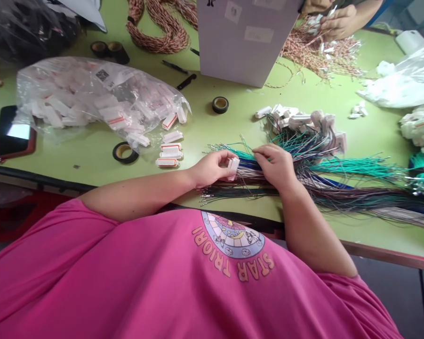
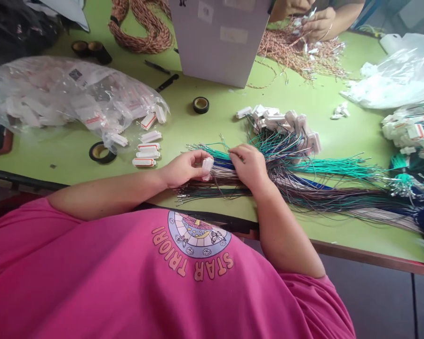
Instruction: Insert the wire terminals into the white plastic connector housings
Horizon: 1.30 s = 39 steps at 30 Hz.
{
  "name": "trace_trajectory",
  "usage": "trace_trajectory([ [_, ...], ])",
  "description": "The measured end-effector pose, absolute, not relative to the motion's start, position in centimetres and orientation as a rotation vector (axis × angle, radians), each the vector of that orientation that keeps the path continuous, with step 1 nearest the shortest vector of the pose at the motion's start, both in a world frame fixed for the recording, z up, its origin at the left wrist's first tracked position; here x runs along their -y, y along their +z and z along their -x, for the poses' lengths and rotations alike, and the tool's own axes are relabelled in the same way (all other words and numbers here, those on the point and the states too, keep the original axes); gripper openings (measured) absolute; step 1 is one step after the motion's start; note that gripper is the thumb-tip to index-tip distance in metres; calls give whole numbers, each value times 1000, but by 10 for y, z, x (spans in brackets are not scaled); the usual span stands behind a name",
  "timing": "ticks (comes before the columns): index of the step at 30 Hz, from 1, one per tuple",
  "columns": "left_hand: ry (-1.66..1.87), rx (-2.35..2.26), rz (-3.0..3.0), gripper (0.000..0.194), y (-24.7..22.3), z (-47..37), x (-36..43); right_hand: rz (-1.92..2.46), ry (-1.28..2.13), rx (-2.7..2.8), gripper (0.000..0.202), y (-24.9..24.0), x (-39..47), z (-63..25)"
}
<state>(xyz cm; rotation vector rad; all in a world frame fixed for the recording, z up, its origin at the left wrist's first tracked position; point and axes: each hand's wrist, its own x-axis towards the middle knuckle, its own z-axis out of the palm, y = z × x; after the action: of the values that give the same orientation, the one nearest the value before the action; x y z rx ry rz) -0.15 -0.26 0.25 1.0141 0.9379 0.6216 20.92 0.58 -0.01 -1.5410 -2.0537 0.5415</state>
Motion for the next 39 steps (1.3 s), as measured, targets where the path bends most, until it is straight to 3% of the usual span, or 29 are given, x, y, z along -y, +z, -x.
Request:
trace_trajectory([
  [3, 563, -943, -1176, 35, 2, 4, 5, 1686, 199, 2230, 24, -8, -10, -208],
  [8, 523, -949, -1212, 34, -1, 5, 6, 1723, 78, 2286, 26, -12, -6, -205],
  [20, 535, -898, -1026, 30, 3, 3, 7, 1645, 372, 1930, 25, 9, 5, -210],
  [27, 511, -915, -999, 32, 5, 3, 5, 1857, 533, 2371, 22, 30, 6, -220],
  [34, 497, -892, -922, 32, 6, 3, 4, 1645, 559, 1651, 18, 40, 11, -231],
  [39, 498, -876, -857, 31, 6, 3, 3, 1566, 539, 2003, 18, 42, 18, -221],
])
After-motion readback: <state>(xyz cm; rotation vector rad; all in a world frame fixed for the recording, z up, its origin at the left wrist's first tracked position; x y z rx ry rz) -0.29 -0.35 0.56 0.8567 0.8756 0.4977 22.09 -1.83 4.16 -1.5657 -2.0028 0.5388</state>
